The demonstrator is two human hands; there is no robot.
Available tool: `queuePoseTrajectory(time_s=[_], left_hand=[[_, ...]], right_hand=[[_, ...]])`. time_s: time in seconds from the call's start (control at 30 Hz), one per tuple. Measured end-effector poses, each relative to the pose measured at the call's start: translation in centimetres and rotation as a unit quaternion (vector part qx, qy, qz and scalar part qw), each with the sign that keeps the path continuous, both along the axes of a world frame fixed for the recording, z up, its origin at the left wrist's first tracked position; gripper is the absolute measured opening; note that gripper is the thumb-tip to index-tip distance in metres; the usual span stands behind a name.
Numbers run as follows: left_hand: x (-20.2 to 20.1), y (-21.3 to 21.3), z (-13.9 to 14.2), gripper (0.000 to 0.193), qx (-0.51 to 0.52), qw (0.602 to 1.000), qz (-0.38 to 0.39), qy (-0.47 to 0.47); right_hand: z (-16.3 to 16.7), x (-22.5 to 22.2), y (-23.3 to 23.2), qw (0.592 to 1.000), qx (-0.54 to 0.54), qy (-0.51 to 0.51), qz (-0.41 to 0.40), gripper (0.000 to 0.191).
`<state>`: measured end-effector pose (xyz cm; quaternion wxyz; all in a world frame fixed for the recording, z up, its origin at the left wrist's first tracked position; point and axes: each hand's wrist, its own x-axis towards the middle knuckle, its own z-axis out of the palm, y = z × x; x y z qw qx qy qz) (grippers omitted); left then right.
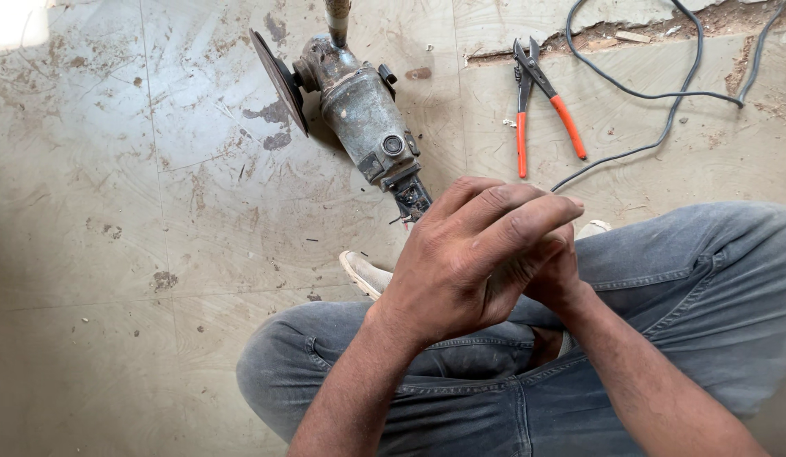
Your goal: The person repairs a handheld power tool by opening the handle, adjusting internal wires, and reassembling the casing. They use a screwdriver and pliers to manipulate components and secure the housing.
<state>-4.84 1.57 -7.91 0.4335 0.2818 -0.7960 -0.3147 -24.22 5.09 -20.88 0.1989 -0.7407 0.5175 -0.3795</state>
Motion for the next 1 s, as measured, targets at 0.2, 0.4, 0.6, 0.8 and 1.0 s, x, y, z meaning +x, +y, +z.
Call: queuePoseTrajectory(time_s=[0.2,0.4,0.6,0.8,1.0], left_hand=[[0.0,0.1,0.0,0.035,-0.008,1.0,0.01,0.005],[-0.1,-0.4,0.7,0.039,-0.012,1.0,0.016,0.013],[-0.1,-0.2,0.7,0.039,0.001,1.0,0.008,0.004],[-0.7,-0.4,0.9,0.042,-0.002,1.0,-0.008,0.008],[-0.8,-0.1,0.9,0.046,0.009,1.0,-0.02,-0.004]], right_hand=[[0.5,-0.5,0.6,0.99,0.093,-0.093,0.048,0.025],[-0.4,0.2,0.2,0.997,0.073,-0.04,0.007,0.017],[0.2,-0.2,0.8,0.99,0.072,-0.111,0.05,0.023],[-0.2,-0.7,0.1,0.999,-0.034,-0.029,0.014,0.024],[-1.4,-1.4,1.0,0.999,-0.037,0.008,0.005,0.031]])
